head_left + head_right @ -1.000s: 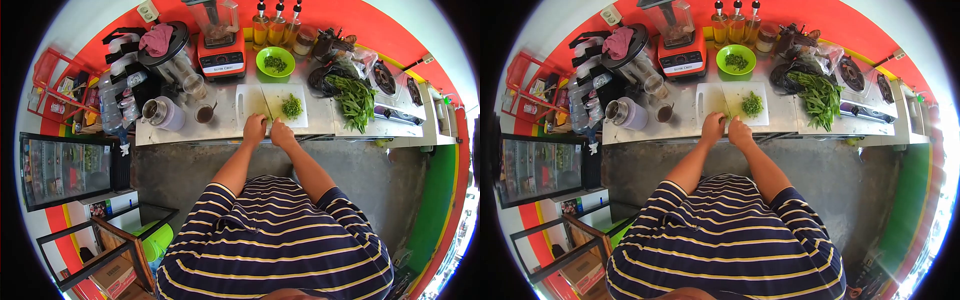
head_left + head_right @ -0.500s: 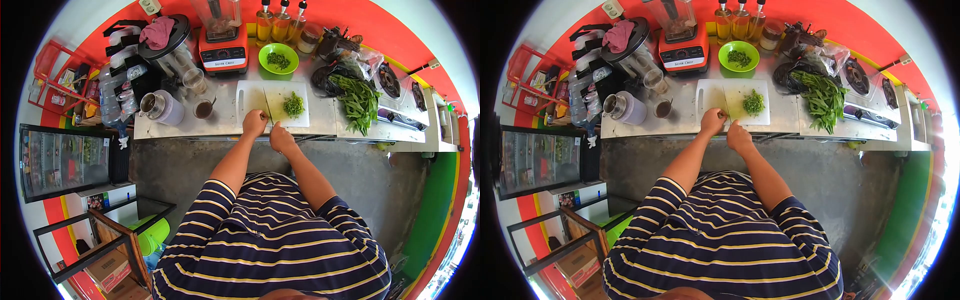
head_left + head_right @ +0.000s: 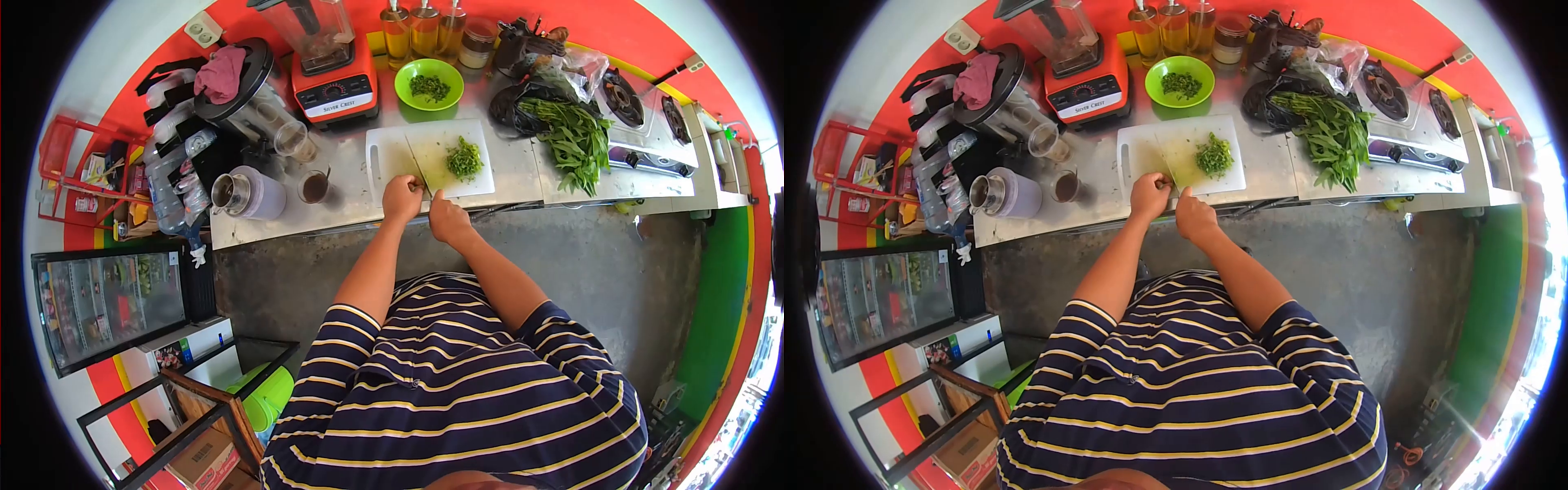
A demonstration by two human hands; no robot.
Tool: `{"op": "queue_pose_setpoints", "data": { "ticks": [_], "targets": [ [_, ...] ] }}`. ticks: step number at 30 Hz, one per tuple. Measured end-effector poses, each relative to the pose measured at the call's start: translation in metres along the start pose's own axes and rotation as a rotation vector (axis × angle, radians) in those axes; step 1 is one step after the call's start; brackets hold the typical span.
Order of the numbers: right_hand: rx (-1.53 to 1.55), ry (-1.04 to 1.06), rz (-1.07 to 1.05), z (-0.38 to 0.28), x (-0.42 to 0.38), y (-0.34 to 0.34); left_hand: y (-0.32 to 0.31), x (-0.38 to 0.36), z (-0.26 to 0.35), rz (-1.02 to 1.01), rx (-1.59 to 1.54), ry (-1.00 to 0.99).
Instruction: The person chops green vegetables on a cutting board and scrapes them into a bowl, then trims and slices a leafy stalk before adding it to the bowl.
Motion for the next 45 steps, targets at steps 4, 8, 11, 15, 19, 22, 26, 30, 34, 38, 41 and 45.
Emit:
{"op": "queue_pose_setpoints", "data": {
  "ticks": [4,8,11,15,19,22,26,30,34,38,41,45],
  "targets": [
    [0.032,-0.010,-0.044,-0.004,0.014,0.019,0.000,0.002,-0.003,-0.030,-0.028,-0.014],
    [0.032,-0.013,-0.028,-0.008,0.006,0.007,0.000,-0.005,-0.003,0.019,-0.013,-0.070],
    [0.028,0.005,-0.028,-0.005,0.001,0.001,0.001,-0.013,-0.003,0.098,-0.041,-0.151],
    [0.043,0.014,0.002,-0.003,0.012,0.011,0.002,-0.025,-0.002,0.235,-0.051,-0.292],
    [0.052,-0.020,-0.046,-0.005,-0.001,0.003,0.003,-0.029,-0.006,0.256,-0.104,-0.383],
    [0.032,-0.012,-0.009,-0.004,-0.001,-0.001,0.004,-0.024,-0.007,0.163,-0.117,-0.243],
    [0.035,0.004,-0.008,-0.002,0.013,0.009,0.004,-0.023,-0.010,0.164,-0.293,-0.225],
    [0.052,-0.004,-0.060,-0.008,0.003,0.008,0.005,-0.022,-0.011,0.203,-0.235,-0.317],
    [0.029,0.007,-0.009,-0.004,-0.001,-0.002,0.001,-0.022,-0.012,0.244,-0.168,-0.308],
    [0.071,-0.008,-0.055,-0.007,0.008,0.015,0.003,-0.024,-0.013,0.264,-0.206,-0.393],
    [0.053,-0.009,-0.085,-0.007,-0.001,0.016,0.002,-0.022,-0.015,0.251,-0.191,-0.394],
    [0.020,-0.009,-0.038,-0.005,-0.006,-0.002,0.003,-0.026,-0.012,0.279,-0.200,-0.424]
  ]
}}
Point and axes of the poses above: each hand's wrist, its own x-axis towards the middle knuckle, its own y-axis out of the back of the hand, z = x × y, the point moved 4 cm from there along x, towards the middle knuckle, and after that the axes turned 14 degrees about y, right-handed, at the moved point
